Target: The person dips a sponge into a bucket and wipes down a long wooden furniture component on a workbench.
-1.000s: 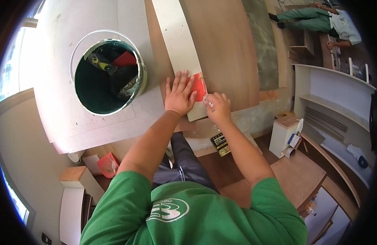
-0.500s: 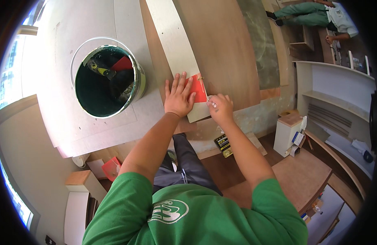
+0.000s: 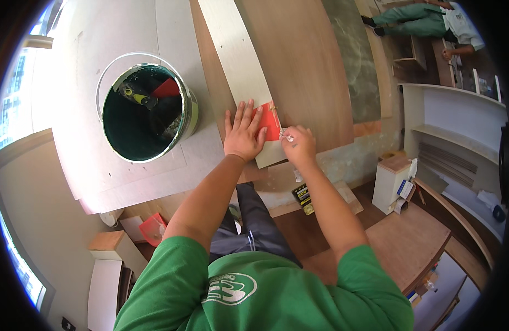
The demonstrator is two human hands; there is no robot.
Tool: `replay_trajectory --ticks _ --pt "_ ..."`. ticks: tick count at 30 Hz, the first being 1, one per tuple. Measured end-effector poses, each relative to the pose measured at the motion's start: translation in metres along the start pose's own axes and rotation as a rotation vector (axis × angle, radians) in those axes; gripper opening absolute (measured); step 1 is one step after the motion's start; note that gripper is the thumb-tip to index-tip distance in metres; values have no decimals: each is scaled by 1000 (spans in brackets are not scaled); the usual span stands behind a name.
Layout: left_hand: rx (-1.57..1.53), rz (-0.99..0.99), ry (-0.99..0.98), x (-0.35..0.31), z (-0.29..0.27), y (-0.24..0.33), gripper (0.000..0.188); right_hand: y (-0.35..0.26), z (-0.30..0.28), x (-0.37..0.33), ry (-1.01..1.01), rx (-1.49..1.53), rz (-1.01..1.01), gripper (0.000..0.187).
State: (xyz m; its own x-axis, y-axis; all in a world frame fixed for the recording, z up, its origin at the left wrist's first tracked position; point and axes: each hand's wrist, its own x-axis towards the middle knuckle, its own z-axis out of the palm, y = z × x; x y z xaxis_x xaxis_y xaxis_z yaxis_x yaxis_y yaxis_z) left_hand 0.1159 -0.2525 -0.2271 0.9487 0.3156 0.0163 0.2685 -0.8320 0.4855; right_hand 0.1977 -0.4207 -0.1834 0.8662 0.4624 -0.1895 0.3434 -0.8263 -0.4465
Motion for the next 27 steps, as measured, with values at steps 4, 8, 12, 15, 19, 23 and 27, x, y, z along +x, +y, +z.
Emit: replay_trajectory --ticks 4,8,12,15,19,23,27 --pt "16 -12 -23 0 1 -1 60 -6 -7 9 60 22 -12 10" --pt "2 -8 -14 0 2 -1 61 -17 2 5 74 53 -65 11" --pt "9 -4 -19 -1 1 -3 60 -17 13 5 50 27 -75 12" --pt "2 16 -18 0 1 -1 59 -14 19 31 122 79 -118 14" --pt "0 13 -25 0 1 -2 58 -16 19 38 158 89 -131 12" --pt "4 14 -13 -1 -1 -5 58 -12 23 13 112 50 -128 8" --pt "4 32 -14 2 0 0 58 -19 16 47 184 41 -167 7"
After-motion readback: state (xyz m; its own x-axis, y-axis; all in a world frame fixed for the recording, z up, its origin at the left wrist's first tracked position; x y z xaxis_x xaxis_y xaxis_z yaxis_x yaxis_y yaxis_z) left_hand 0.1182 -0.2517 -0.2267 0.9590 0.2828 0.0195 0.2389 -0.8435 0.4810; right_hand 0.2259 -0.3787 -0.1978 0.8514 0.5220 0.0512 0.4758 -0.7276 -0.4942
